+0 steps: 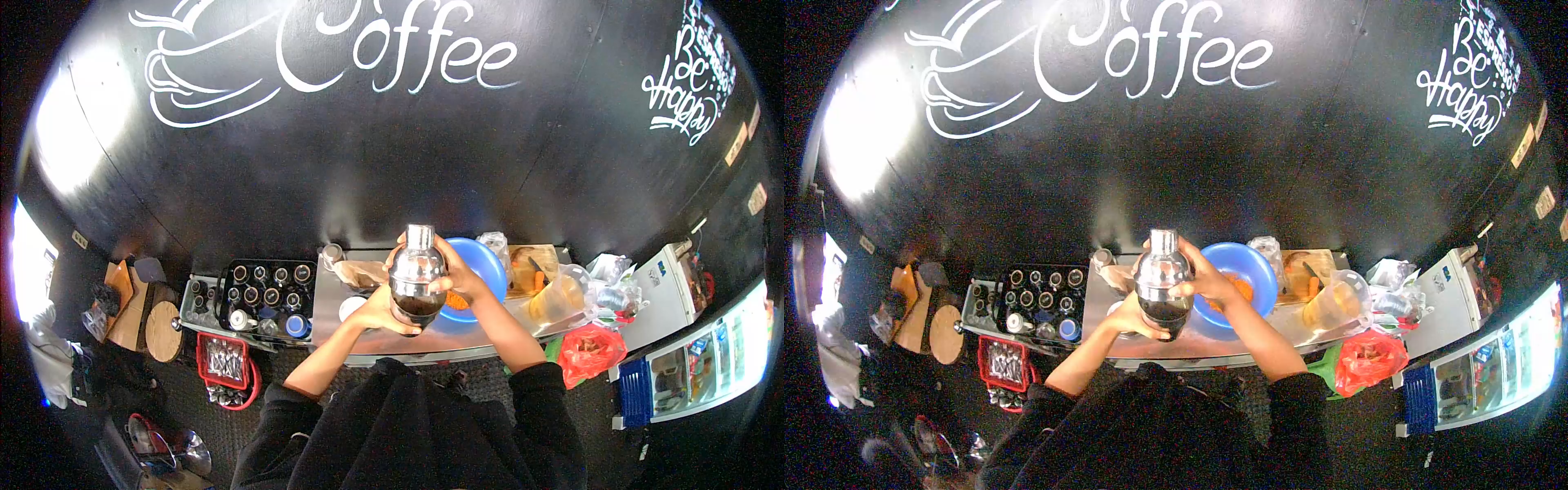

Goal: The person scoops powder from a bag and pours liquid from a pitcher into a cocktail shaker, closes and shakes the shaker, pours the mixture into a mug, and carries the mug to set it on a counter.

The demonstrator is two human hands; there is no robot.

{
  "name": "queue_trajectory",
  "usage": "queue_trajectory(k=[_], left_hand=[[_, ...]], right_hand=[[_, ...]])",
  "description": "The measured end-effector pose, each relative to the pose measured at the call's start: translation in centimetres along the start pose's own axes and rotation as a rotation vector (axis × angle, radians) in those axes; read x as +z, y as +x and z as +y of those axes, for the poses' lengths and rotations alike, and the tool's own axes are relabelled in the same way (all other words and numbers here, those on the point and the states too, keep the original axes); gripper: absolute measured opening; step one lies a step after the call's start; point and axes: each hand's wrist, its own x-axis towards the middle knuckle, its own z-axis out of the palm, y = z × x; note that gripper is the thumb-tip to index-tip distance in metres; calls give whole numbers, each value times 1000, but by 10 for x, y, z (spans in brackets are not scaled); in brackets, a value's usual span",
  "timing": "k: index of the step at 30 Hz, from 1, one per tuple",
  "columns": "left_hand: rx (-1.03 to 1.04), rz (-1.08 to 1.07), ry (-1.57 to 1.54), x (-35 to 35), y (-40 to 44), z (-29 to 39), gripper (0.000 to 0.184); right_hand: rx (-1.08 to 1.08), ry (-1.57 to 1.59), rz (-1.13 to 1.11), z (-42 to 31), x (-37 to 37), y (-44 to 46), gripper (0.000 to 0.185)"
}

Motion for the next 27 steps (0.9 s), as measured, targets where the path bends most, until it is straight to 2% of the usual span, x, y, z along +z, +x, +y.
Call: queue_trajectory(k=[3, 5, 8, 9, 11, 13, 15, 17, 19, 22, 23, 26, 27], left_hand=[[-27, 9, 54, -4, -1, -1, 88], [6, -14, 151, -13, 0, -19, 99], [23, 4, 196, -14, -2, -26, 100], [23, 6, 196, -12, -4, -23, 100], [69, 137, 54, -6, -9, -15, 100], [75, 146, 75, -10, -12, -26, 101], [81, 156, 96, -14, -16, -33, 101], [95, 247, 210, -16, -23, -36, 100], [78, 293, 149, -20, -29, -47, 95], [35, 373, 137, -30, -42, -58, 91], [11, 404, 185, -35, -46, -61, 92], [8, 452, 168, -37, -55, -57, 92], [-5, 479, 181, -38, -58, -53, 91]], right_hand=[[23, 18, 41, 4, -1, 2, 82], [12, 119, 107, 9, -2, 3, 76], [44, 205, 161, 11, -1, 4, 73], [54, 268, 201, 12, -1, 4, 72], [21, 239, 193, 25, -5, 2, 68], [90, 382, 230, 39, -11, 0, 66], [81, 390, 268, 50, -13, -4, 64], [156, 513, 436, 60, -16, -7, 62], [184, 545, 440, 78, -26, -11, 57], [302, 592, 737, 91, -21, -18, 43], [303, 594, 737, 99, -23, -21, 43], [604, 585, 741, 116, -25, -26, 39], [604, 585, 742, 132, -31, -30, 39]])
